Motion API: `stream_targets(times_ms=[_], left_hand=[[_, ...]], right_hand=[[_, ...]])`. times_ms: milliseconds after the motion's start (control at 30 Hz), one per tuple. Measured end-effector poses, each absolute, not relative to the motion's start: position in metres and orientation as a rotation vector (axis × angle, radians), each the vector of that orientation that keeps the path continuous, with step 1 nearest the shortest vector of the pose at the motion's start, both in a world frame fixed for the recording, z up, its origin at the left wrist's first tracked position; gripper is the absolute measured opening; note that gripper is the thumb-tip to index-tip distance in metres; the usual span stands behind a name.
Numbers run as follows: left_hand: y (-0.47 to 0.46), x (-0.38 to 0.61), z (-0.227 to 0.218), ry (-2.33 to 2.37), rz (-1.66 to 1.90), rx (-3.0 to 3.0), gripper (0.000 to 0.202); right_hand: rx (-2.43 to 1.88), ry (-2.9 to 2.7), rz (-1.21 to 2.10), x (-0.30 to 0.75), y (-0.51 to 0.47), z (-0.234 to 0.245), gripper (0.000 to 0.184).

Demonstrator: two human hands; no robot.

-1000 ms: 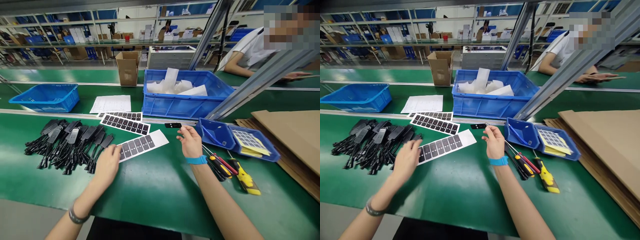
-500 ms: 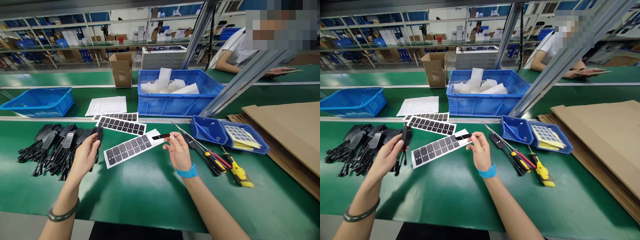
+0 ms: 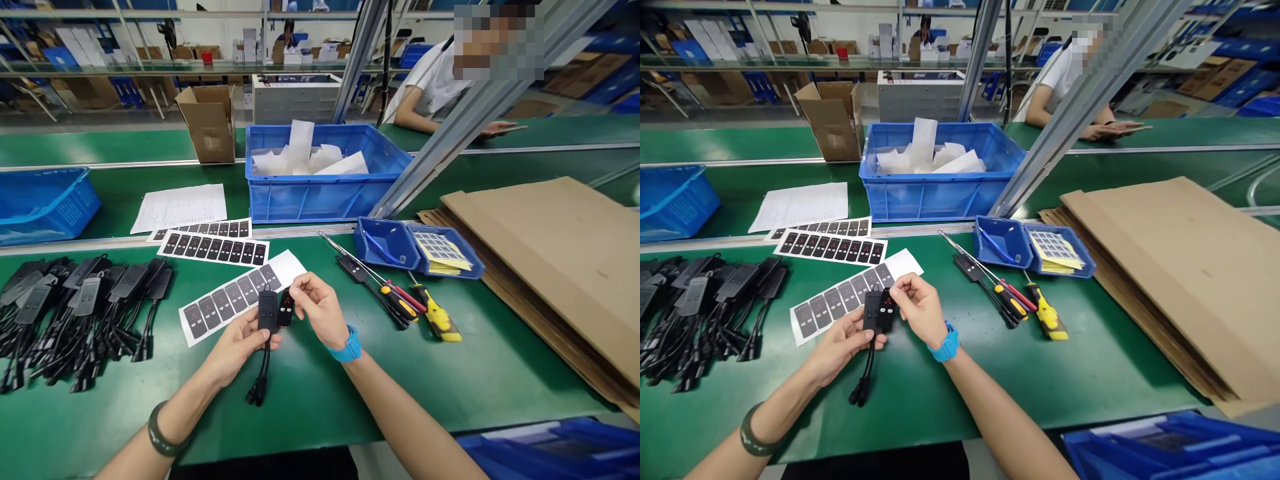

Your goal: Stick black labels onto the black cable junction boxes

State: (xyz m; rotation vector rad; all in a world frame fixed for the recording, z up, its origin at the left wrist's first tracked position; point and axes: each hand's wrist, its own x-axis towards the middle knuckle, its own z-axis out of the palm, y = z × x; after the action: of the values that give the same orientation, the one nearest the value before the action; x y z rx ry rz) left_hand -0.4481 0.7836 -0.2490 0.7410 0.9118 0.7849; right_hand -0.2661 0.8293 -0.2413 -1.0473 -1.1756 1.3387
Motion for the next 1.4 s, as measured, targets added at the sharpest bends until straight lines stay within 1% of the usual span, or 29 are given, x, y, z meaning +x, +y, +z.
stream_targets(times_ms=[233,433,733,900,1000,1200,1400], left_hand=[[0.780,-0.449,-0.247,0.836,0.735,0.754,0.053],[0.778,-0.447,-0.245,0.815,0.707,0.766,0.050],[0.776,-0.447,-0.241,0.827,0.694,0.767,0.049],[0.776,-0.445,-0.240,0.845,0.689,0.780,0.047],[0.775,-0.444,-0.238,0.856,0.681,0.785,0.049],[0.775,-0.444,-0.238,0.878,0.673,0.803,0.060],[0.773,-0.443,-0.237,0.885,0.678,0.842,0.060]], right_hand=[[-1.135,-1.270,1.323,-0.273,0.820,-0.241,0.019],[-1.170,-1.265,1.352,-0.275,0.816,-0.246,0.015],[-1.196,-1.218,1.395,-0.276,0.814,-0.245,0.019],[-1.196,-1.242,1.358,-0.276,0.813,-0.245,0.014],[-1.212,-1.240,1.340,-0.277,0.813,-0.246,0.012],[-1.247,-1.237,1.317,-0.278,0.813,-0.246,0.009],[-1.274,-1.263,1.296,-0.278,0.812,-0.246,0.010]])
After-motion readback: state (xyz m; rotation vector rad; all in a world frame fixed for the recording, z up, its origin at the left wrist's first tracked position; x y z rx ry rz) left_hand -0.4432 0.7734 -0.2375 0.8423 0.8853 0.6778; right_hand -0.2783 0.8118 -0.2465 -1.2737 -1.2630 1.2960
